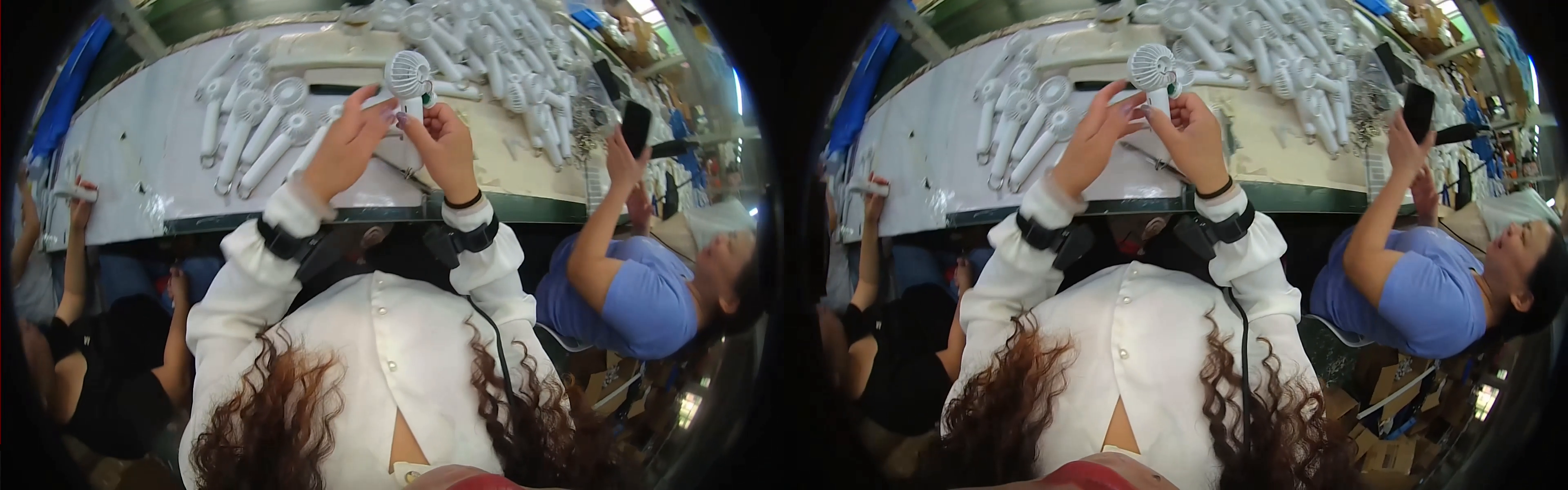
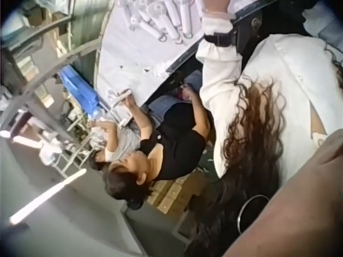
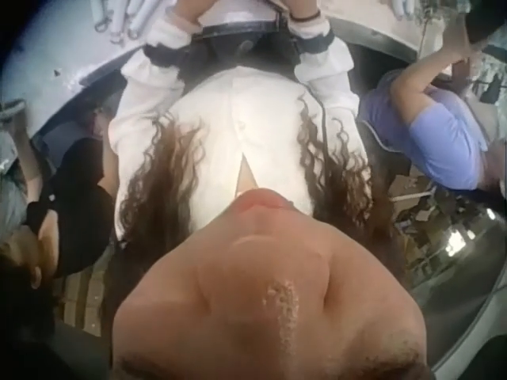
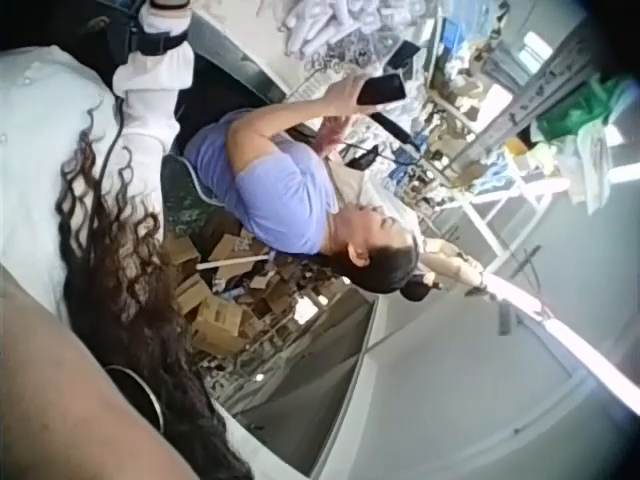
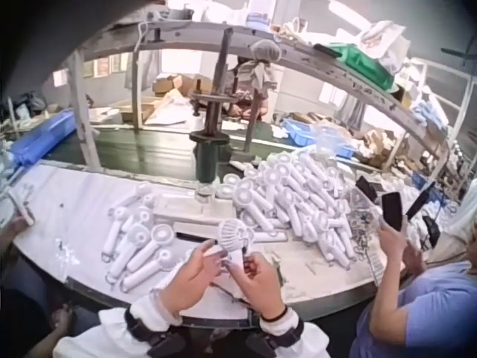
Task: The person picks up a handheld fan, scrapes the plastic edges with a blade, and presses the fan head into a machine. They then pick up a small circular cap and fit it onto the fan center by hand.
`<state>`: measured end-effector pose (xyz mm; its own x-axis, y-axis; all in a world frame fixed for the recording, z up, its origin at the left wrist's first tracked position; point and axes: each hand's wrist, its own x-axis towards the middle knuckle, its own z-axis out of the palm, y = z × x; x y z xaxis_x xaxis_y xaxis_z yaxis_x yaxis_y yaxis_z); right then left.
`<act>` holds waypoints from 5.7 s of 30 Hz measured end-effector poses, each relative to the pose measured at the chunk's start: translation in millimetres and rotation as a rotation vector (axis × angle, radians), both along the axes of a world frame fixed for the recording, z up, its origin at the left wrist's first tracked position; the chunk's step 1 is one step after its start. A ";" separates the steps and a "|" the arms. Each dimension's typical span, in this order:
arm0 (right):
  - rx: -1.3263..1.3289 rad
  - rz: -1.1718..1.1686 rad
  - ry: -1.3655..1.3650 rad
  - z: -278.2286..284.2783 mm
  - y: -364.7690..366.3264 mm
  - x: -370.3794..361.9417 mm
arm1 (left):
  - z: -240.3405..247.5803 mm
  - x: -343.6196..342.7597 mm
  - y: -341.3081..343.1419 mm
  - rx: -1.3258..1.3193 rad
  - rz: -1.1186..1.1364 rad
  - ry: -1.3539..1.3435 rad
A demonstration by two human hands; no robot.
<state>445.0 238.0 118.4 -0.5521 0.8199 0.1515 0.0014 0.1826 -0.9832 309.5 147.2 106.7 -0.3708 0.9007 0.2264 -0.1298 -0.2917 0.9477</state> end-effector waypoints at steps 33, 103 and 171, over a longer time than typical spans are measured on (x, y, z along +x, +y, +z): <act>0.975 0.123 -0.002 15.7 -10.6 12.5 | 21.5 -6.1 -48.7 -0.461 -0.239 -0.258; 1.164 0.588 -0.031 33.1 16.0 -3.0 | 24.5 -14.8 -59.5 -0.426 -0.342 -0.238; -0.268 0.661 -0.004 18.0 15.9 -31.2 | 6.9 -16.8 -45.7 -0.342 -0.082 0.051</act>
<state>413.7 253.9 136.5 -0.9467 0.3220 -0.0110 -0.0229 -0.1013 -0.9946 292.7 101.5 113.7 -0.2903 0.9539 -0.0767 -0.0894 0.0528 0.9946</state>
